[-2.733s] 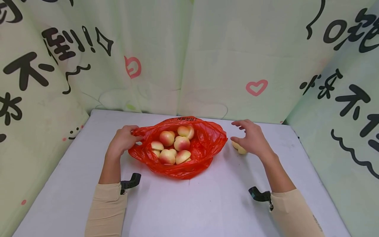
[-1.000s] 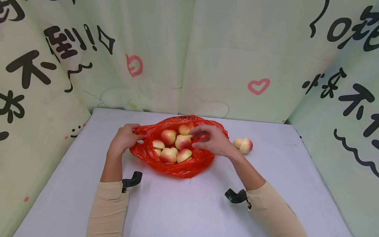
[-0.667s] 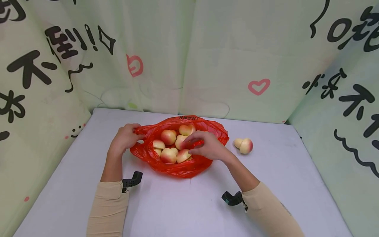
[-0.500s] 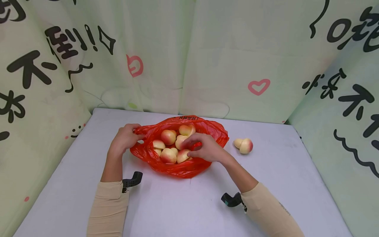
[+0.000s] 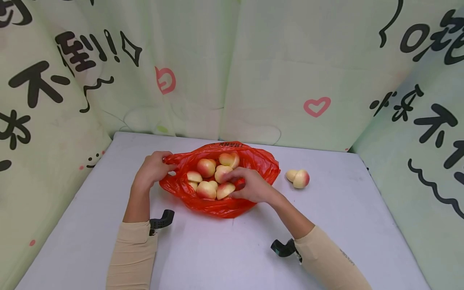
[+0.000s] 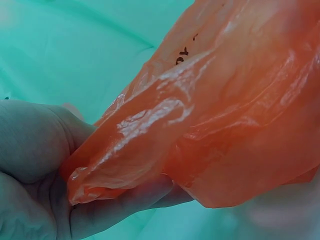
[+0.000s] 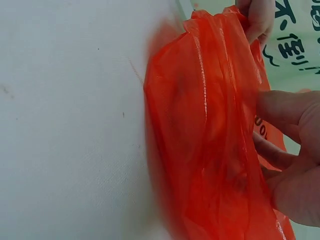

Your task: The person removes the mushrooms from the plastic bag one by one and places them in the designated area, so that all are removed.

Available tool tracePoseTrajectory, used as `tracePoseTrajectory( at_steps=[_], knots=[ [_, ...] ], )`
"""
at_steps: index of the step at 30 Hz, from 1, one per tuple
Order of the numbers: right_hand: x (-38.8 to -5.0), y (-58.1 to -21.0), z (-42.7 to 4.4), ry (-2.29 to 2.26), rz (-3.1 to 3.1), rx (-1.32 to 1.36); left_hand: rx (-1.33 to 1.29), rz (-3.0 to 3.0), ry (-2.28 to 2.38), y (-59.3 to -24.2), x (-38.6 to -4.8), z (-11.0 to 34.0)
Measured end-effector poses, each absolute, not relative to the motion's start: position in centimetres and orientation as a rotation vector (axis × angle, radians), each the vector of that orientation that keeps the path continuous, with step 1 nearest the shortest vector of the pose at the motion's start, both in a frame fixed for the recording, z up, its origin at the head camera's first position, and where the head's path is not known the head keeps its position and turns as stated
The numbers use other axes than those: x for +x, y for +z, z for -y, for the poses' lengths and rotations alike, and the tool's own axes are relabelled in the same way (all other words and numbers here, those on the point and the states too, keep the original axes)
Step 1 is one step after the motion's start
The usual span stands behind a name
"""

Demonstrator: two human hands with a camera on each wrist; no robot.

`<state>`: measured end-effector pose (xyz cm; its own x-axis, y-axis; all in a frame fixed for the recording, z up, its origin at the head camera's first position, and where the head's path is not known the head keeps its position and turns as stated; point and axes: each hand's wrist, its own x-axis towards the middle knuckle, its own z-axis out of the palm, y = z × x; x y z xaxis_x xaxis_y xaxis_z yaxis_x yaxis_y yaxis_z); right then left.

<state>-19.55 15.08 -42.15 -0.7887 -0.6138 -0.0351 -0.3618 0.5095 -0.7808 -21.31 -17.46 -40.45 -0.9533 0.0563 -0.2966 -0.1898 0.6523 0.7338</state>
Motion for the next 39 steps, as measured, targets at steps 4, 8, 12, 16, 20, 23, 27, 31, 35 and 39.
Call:
tracePoseTrajectory(
  at_steps=[4, 8, 12, 16, 20, 23, 27, 31, 35, 39],
  knots=[
    [-19.3, -42.2, -15.1, -1.133, -2.466, -0.829, -0.101, -2.584, 1.190, -40.5, -21.3, 17.5],
    [-19.2, -42.5, -15.1, -1.125, -2.474, -0.836, -0.097, -2.589, 1.187, -40.5, -21.3, 17.5],
    [-19.0, -42.9, -15.1, -1.100, -2.496, -0.819, -0.099, -2.593, 1.187, -40.4, -21.3, 17.4],
    [-18.9, -43.2, -15.0, -1.075, -2.516, -0.787, -0.105, -2.592, 1.183, -40.4, -21.3, 17.4],
    [-18.8, -43.3, -14.8, -1.057, -2.531, -0.765, -0.114, -2.587, 1.181, -40.4, -21.3, 17.3],
    [-18.7, -43.4, -14.7, -1.041, -2.544, -0.754, -0.114, -2.587, 1.178, -40.3, -21.3, 17.3],
    [-18.6, -43.7, -14.6, -1.012, -2.574, -0.753, -0.111, -2.589, 1.172, -40.4, -21.3, 17.4],
    [-18.5, -43.9, -14.5, -0.989, -2.593, -0.753, -0.112, -2.590, 1.167, -40.4, -21.3, 17.4],
    [-18.4, -43.9, -14.4, -0.973, -2.598, -0.741, -0.117, -2.588, 1.166, -40.4, -21.3, 17.4],
    [-18.4, -44.0, -14.4, -0.949, -2.606, -0.739, -0.118, -2.587, 1.167, -40.5, -21.4, 17.4]
  ],
)
